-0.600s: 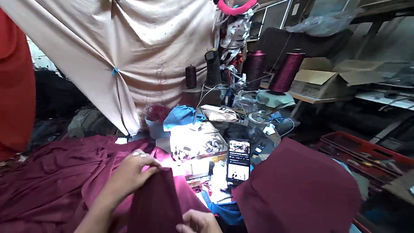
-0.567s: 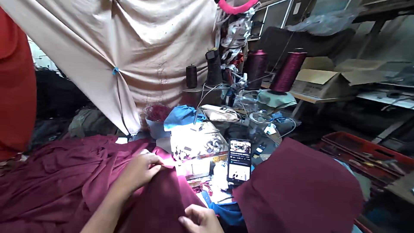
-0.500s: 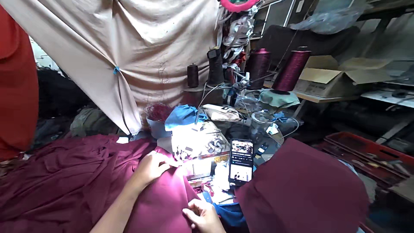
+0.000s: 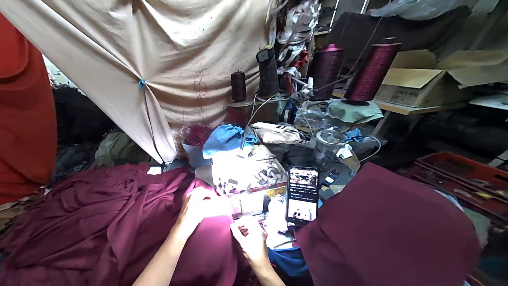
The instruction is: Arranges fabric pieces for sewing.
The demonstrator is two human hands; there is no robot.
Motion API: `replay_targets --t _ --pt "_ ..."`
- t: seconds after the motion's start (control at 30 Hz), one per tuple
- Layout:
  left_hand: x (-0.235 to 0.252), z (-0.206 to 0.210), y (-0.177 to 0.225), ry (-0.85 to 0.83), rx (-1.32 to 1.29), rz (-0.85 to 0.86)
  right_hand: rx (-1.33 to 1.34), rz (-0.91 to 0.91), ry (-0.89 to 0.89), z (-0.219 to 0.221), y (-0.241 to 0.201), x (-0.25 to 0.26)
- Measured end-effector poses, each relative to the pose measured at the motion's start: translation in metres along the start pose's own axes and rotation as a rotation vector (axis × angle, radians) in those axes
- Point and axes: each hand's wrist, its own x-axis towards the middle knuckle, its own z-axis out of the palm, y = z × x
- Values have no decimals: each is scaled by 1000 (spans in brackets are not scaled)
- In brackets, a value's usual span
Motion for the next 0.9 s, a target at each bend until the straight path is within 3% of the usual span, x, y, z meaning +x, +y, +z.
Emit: replay_targets --t 0.07,0.27,0.43,0.6,0.9 --pt "0 5 2 21 -20 14 36 23 -1 1 2 3" --pt "-6 10 3 67 -4 110 142 178 -313 -14 5 4" --pt "-19 19 3 138 -51 121 259 258 -425 -27 4 -10" --pt "-16 23 6 159 -90 57 303 314 -437 -28 2 -12" --pt "5 16 7 32 -116 -98 215 288 -407 -24 -3 7"
